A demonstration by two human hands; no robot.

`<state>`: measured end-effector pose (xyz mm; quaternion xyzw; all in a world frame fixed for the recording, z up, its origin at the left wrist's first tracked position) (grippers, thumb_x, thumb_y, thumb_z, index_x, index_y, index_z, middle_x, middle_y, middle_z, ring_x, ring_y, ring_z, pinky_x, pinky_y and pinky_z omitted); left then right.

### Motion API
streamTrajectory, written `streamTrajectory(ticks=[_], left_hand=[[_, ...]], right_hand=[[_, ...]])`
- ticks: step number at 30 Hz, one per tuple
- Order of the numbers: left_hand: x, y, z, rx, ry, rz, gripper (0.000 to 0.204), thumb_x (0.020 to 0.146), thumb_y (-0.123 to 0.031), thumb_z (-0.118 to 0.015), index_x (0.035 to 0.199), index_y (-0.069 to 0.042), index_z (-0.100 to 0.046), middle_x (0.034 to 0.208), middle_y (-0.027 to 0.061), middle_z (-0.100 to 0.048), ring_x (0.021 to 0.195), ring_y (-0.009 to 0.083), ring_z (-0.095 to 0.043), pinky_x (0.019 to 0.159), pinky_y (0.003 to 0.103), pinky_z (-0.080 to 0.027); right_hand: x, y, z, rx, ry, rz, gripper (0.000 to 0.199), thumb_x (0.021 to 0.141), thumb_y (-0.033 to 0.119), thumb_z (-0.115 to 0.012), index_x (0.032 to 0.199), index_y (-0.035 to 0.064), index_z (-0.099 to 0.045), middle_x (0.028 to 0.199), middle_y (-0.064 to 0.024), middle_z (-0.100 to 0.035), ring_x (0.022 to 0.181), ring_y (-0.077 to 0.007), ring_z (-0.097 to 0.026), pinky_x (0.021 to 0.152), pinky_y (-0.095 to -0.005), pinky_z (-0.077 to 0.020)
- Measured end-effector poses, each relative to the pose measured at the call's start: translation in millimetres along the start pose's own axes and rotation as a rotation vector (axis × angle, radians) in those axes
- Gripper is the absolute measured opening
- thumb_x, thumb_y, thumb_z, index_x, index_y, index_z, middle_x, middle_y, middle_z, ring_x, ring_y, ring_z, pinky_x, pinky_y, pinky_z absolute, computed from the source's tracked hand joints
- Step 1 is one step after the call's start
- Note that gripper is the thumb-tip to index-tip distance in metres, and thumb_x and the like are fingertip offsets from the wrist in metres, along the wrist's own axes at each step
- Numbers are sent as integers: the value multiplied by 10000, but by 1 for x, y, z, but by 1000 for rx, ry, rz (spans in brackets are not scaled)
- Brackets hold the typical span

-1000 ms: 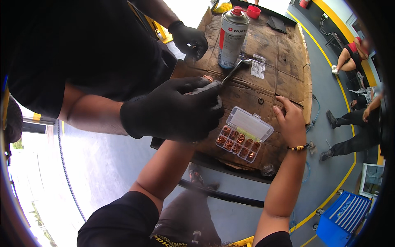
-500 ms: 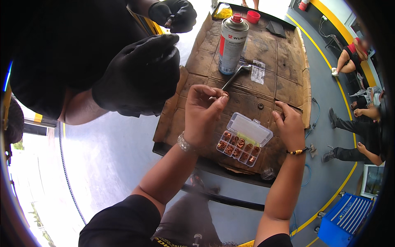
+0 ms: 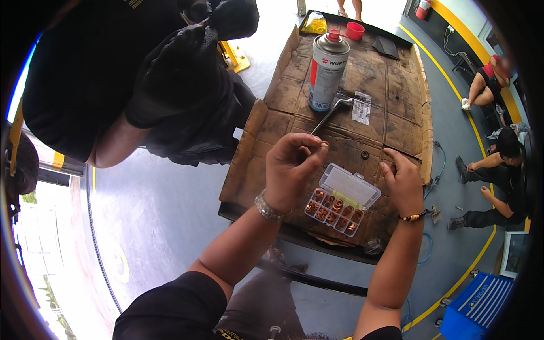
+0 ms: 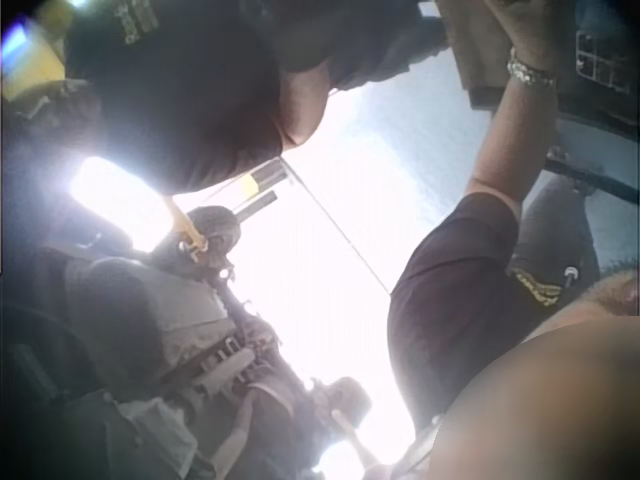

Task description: The person moves a tool cart to a work area, opens a small parts box, and selects copper washers and a bolt. They assemble the washer onto the bolt and hand it to a coworker who installs it under a lifted vehicle.

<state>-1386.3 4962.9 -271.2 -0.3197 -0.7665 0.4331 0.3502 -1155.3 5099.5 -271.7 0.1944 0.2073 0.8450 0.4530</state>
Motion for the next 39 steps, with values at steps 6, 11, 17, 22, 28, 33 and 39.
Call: streamTrajectory(ticks=[6, 11, 17, 22, 28, 33, 39], left_hand=[[-4, -3, 0, 27, 14, 7, 222, 913, 46, -742, 1120, -27, -711, 982, -14, -728, 736, -17, -541, 649, 170, -455], [-3, -5, -4, 45, 21, -8, 236, 921, 53, -731, 1144, -23, -730, 984, -16, -729, 766, -11, -558, 678, 172, -465], [-6, -5, -7, -8, -6, -32, 240, 925, 62, -725, 1150, -23, -723, 952, 41, -749, 673, -2, -585, 560, 156, -441], [-10, -5, -14, -14, 8, 0, 242, 915, 79, -730, 1142, -4, -719, 993, 16, -740, 825, 12, -619, 715, 177, -507], [-7, -9, -4, -37, -59, -75, 206, 915, 82, -723, 1080, -37, -694, 949, -3, -720, 771, -4, -577, 667, 162, -467], [-4, -5, 4, -82, -150, -25, 143, 945, 18, -717, 1065, -52, -682, 882, -11, -683, 645, -1, -533, 537, 173, -427], [-4, -2, 1, -108, -133, 14, 140, 962, -22, -724, 1093, -40, -679, 902, 15, -699, 638, 19, -549, 539, 182, -436]], right_hand=[[-2, 3, -1, 4, -40, 43, 327, 948, 128, -687, 1256, 19, -674, 938, -171, -709, 747, -259, -661, 737, -382, -539], [-3, 1, 2, 9, -46, 41, 326, 953, 125, -676, 1263, 25, -671, 957, -180, -713, 777, -280, -677, 750, -395, -540], [-2, 2, 0, -46, 13, -14, 297, 976, 190, -652, 1247, 72, -679, 1116, -174, -728, 1032, -381, -685, 891, -464, -544], [-3, -5, 0, -25, 9, -17, 295, 981, 195, -643, 1248, 74, -681, 1148, -180, -724, 1065, -386, -679, 915, -467, -542], [-1, -4, -1, -20, 11, -27, 282, 980, 199, -642, 1230, 77, -688, 1131, -180, -726, 1058, -390, -680, 917, -472, -539], [-1, -7, -1, -40, 18, -14, 280, 972, 190, -650, 1222, 69, -687, 1109, -181, -730, 1047, -389, -682, 901, -472, -543], [-2, -9, -1, -64, -1, 32, 289, 969, 161, -655, 1239, 59, -682, 1071, -193, -732, 950, -359, -702, 829, -439, -549]])
Point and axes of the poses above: each hand's wrist, its own x-axis towards the middle knuckle, its own z-axis out of the back of the hand, y = z × x, the point moved 8 cm from there along x, towards the middle knuckle
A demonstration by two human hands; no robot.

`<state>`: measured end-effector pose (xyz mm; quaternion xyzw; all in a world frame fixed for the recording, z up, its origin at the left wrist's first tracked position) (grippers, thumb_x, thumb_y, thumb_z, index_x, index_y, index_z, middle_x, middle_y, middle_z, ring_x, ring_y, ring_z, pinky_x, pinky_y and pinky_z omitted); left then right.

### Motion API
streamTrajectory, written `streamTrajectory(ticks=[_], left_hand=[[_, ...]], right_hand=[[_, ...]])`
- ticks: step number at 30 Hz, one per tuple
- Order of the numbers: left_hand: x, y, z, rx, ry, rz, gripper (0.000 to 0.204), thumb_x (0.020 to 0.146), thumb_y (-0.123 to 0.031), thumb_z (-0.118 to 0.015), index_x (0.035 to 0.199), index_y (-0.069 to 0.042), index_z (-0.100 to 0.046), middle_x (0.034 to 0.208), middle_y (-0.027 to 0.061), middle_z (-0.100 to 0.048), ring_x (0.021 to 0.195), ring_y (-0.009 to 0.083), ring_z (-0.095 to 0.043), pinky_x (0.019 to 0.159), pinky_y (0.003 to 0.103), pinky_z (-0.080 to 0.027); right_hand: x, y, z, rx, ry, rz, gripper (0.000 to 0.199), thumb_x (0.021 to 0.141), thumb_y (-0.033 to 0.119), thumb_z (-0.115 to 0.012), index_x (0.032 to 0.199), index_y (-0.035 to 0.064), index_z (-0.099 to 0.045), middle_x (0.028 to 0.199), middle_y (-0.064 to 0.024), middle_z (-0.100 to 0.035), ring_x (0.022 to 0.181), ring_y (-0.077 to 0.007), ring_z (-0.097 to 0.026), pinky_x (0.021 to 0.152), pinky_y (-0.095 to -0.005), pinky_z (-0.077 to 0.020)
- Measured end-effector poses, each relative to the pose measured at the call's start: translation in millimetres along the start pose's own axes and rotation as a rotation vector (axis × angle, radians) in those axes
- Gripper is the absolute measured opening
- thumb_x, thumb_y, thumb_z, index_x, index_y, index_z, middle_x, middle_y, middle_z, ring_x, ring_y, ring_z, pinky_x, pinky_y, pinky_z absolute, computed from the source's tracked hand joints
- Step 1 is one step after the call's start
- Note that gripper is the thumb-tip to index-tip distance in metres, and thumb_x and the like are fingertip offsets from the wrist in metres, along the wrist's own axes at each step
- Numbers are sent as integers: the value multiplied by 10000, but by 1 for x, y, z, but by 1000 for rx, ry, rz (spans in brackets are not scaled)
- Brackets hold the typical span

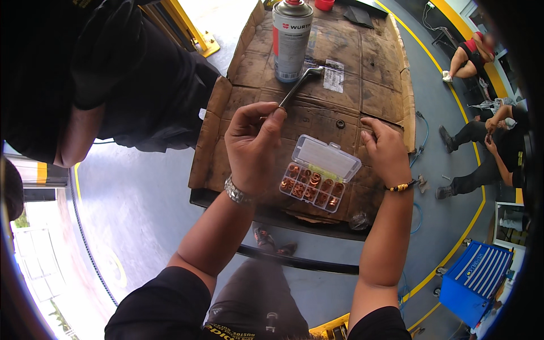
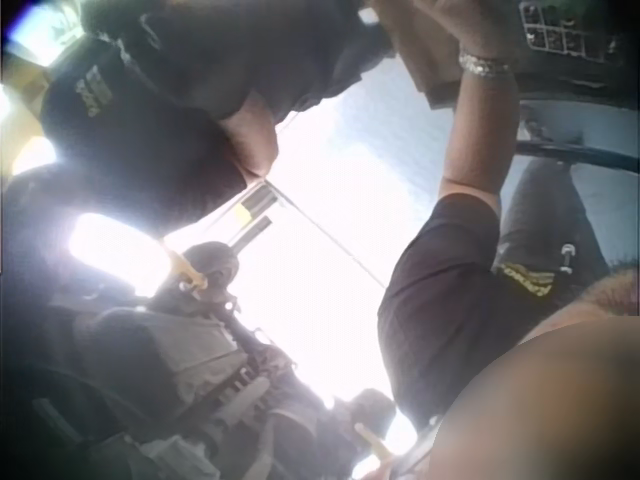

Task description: The person moves a tool cart to a work area, opens a small parts box, and selects copper washers and a bolt. They assemble the washer onto the bolt and hand it to a coworker who installs it under a lifted vehicle.

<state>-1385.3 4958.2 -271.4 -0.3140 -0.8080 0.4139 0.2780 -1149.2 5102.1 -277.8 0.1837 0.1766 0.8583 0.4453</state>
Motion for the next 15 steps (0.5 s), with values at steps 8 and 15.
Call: streamTrajectory(ticks=[8, 15], left_hand=[[2, 2, 11, 87, 8, 2, 175, 971, -30, -719, 1141, -32, -677, 978, 48, -726, 665, 39, -573, 580, 189, -451], [-4, 3, -11, 250, 74, -151, 166, 959, -3, -732, 1117, -47, -701, 921, -31, -689, 715, -9, -540, 602, 164, -426]], right_hand=[[4, 3, -11, 6, 19, -24, 276, 959, 210, -679, 1212, 100, -700, 1084, -169, -717, 1033, -370, -676, 895, -463, -539], [7, -17, -28, -43, -55, 98, 353, 913, 275, -760, 1254, 187, -732, 1001, -112, -604, 939, -316, -640, 835, -432, -533]])
Point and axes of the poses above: each hand's wrist, its own x-axis towards the middle knuckle, its own z-axis out of the back of the hand, y = z × x, the point moved 8 cm from there along x, towards the middle knuckle
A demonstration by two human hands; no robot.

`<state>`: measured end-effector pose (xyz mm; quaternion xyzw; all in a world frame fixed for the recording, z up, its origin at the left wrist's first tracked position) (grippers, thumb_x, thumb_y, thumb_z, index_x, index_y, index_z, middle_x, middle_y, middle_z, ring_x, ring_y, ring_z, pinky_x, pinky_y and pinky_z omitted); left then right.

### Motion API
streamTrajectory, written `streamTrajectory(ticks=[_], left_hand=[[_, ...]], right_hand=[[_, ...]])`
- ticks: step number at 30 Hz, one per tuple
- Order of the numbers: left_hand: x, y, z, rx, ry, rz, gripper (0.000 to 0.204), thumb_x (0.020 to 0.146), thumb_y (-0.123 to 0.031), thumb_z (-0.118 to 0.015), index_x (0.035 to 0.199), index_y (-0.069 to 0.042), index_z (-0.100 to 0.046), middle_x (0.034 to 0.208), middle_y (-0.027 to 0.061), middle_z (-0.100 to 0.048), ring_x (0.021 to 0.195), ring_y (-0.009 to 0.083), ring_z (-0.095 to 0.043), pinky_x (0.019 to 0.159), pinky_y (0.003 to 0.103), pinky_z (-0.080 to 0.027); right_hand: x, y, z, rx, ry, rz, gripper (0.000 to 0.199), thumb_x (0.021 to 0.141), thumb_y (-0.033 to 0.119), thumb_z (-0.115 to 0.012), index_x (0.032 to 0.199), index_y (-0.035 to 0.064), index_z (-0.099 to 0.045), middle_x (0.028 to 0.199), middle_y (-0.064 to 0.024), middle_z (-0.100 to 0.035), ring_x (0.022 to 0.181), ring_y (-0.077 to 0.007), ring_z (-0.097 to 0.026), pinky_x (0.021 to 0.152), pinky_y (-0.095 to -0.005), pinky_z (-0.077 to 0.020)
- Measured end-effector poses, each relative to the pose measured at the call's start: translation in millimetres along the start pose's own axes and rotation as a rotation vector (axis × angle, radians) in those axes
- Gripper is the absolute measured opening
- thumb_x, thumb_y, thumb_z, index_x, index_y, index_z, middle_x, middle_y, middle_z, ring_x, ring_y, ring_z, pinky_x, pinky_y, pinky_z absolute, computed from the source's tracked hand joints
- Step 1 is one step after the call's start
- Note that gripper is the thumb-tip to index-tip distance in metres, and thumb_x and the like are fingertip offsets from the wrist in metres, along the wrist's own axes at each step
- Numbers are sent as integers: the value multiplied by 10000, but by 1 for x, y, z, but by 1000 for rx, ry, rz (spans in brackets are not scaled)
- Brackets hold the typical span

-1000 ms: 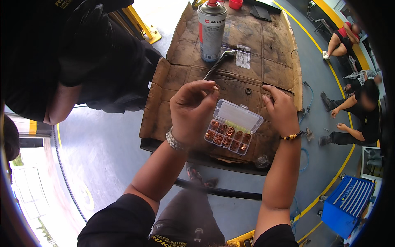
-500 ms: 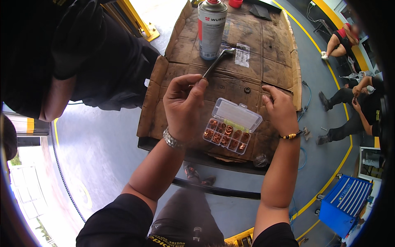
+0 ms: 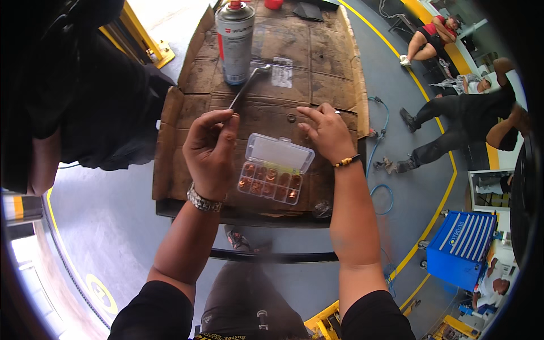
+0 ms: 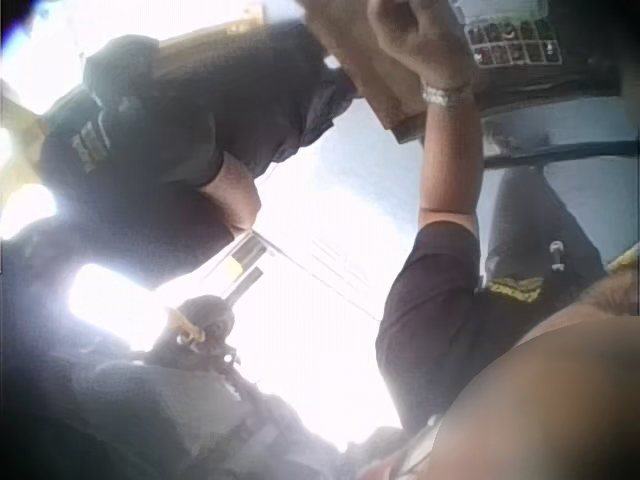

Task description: The person moves a tool cart to a work area, opens a small parts box, and selects copper washers and a bolt. They assemble the washer onto the bolt and hand it to a coworker who installs it under a lifted vehicle.

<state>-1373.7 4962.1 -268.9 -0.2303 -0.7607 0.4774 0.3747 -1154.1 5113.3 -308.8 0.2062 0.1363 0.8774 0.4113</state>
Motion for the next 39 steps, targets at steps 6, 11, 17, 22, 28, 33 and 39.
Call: streamTrajectory(ticks=[6, 11, 17, 22, 28, 33, 39], left_hand=[[-5, 16, 23, 37, -32, -6, 181, 965, 3, -716, 1141, -35, -712, 1073, 40, -719, 728, 15, -541, 604, 171, -417], [-7, 20, 21, 89, -1, 30, 185, 976, 0, -702, 1158, -33, -710, 1069, 28, -717, 735, 8, -533, 607, 167, -403], [-5, 18, 19, 97, 17, 23, 185, 977, 10, -697, 1155, -39, -707, 1079, 18, -702, 714, 5, -509, 601, 166, -394], [-8, 17, 12, 61, 22, 39, 175, 971, 7, -708, 1141, -35, -708, 1062, 9, -699, 701, 1, -490, 598, 168, -393], [-4, 14, 22, 57, -36, 32, 173, 957, -5, -733, 1125, -41, -712, 962, -12, -701, 693, -8, -512, 579, 156, -394], [-7, -8, -3, 116, 61, -103, 213, 928, 55, -742, 1120, -27, -700, 1073, 9, -702, 791, 18, -523, 689, 175, -421], [-8, -10, 2, 74, 101, -104, 207, 924, 53, -749, 1109, -28, -701, 1077, 29, -707, 797, 29, -532, 708, 186, -447]], right_hand=[[11, 14, -22, -104, 24, 41, 346, 897, 344, -758, 1231, 253, -752, 1070, -102, -600, 1089, -302, -594, 961, -448, -479], [10, 14, -17, -76, 49, -1, 250, 892, 303, -769, 1133, 237, -779, 1067, -94, -585, 1138, -291, -571, 999, -446, -457], [12, 14, -30, -19, 74, -27, 231, 908, 258, -753, 1135, 216, -749, 1105, -93, -575, 1137, -293, -568, 1004, -457, -448], [13, 13, -30, -9, 123, -12, 199, 921, 226, -730, 1117, 190, -728, 1153, -102, -565, 1173, -312, -558, 1006, -483, -440], [29, 30, -23, -102, 81, 114, 119, 932, 208, -712, 1026, 136, -713, 992, -62, -658, 993, -278, -642, 967, -456, -458], [7, 52, 52, 153, -445, 317, 126, 846, 89, -783, 909, 127, -681, 927, -25, -730, 894, -241, -691, 854, -401, -450], [-16, 87, 79, 56, -748, 529, 274, 760, -18, -830, 957, 119, -697, 960, -23, -732, 890, -235, -681, 840, -345, -479]])
Point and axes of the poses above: each hand's wrist, its own x-axis towards the middle knuckle, its own z-axis out of the back of the hand, y = z × x, the point moved 8 cm from there along x, towards the middle knuckle
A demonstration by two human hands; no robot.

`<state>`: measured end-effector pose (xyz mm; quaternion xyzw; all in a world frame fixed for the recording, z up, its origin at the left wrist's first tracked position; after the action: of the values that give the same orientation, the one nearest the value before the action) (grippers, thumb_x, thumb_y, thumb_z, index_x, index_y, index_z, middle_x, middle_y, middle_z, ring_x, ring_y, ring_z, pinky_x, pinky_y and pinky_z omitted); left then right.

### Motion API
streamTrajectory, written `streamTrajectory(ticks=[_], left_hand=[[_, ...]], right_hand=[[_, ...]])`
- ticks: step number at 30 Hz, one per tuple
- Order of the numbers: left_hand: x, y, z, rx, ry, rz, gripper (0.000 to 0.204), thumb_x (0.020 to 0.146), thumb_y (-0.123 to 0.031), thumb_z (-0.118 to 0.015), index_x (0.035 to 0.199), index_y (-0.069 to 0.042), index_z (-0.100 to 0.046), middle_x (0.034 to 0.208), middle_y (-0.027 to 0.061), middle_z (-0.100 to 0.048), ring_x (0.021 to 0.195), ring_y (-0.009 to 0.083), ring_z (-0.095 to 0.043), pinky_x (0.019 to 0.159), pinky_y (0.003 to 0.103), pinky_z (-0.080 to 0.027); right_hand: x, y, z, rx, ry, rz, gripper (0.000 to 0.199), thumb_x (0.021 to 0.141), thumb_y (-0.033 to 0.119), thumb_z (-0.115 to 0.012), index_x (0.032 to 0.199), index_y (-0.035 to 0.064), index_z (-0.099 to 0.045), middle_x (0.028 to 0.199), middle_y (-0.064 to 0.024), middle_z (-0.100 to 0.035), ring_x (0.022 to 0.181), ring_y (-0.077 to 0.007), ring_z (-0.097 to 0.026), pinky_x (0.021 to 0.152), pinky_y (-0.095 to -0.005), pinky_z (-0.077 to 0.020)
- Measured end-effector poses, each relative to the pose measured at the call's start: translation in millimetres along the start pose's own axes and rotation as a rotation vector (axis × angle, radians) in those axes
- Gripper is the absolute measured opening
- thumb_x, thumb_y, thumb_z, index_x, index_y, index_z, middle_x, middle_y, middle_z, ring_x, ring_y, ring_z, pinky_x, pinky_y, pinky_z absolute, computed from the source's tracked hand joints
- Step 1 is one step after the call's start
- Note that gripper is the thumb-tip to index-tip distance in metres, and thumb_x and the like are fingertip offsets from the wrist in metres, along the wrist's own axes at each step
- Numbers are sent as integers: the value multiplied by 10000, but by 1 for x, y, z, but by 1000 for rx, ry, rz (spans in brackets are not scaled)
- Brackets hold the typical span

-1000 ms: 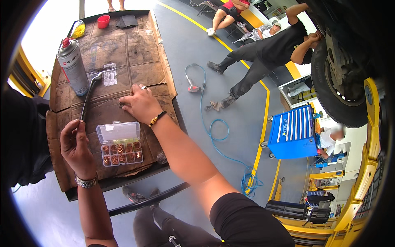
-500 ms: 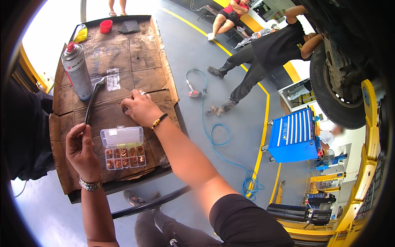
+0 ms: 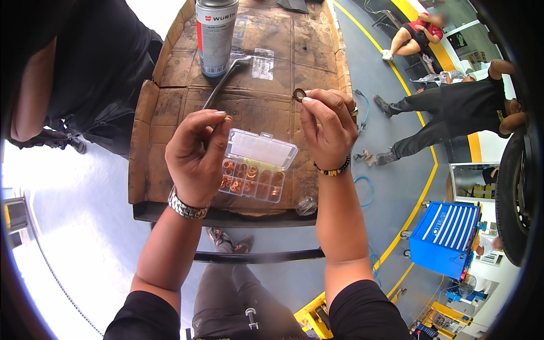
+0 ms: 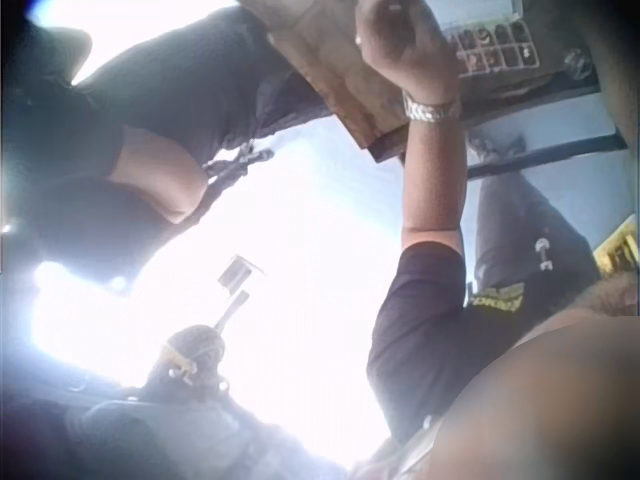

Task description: The person moves a tool cart to a work area, opens a small parts box, and selects copper washers and a bolt. They assemble the washer onto the bolt and hand it to a coworker who installs it under a lifted vehicle.

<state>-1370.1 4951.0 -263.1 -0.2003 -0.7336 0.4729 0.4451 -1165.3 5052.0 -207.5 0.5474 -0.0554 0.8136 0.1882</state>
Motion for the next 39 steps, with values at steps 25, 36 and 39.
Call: streamTrajectory(ticks=[25, 36, 39], left_hand=[[3, -3, -8, 72, 21, -40, 193, 922, 61, -739, 1094, -28, -735, 1074, 26, -704, 779, 24, -540, 669, 185, -451], [1, -22, -17, 399, 99, -220, 242, 847, 75, -759, 1057, -45, -762, 1022, 33, -708, 726, 82, -625, 627, 229, -496], [-10, -44, -44, 609, 301, -550, 314, 783, 50, -773, 1066, -86, -762, 991, 51, -703, 716, 174, -660, 618, 271, -521]], right_hand=[[-45, -82, -14, -230, 299, -568, 232, 938, 150, -704, 1154, 67, -716, 1048, -136, -639, 937, -328, -663, 818, -433, -554], [-56, -80, -29, -33, 368, -695, 212, 967, 108, -648, 1176, 98, -680, 1141, -154, -621, 1037, -364, -655, 902, -455, -554], [-60, -79, -31, -73, 476, -668, 409, 964, 82, -615, 1356, 196, -628, 1212, -130, -610, 1126, -372, -636, 980, -482, -541]])
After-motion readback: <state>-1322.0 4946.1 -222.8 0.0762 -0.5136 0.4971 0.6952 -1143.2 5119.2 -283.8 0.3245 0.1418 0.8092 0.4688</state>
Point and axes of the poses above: each hand's wrist, its own x-axis towards the middle knuckle, its own z-axis out of the back of the hand, y = z × x, the point moved 8 cm from there along x, towards the middle knuckle
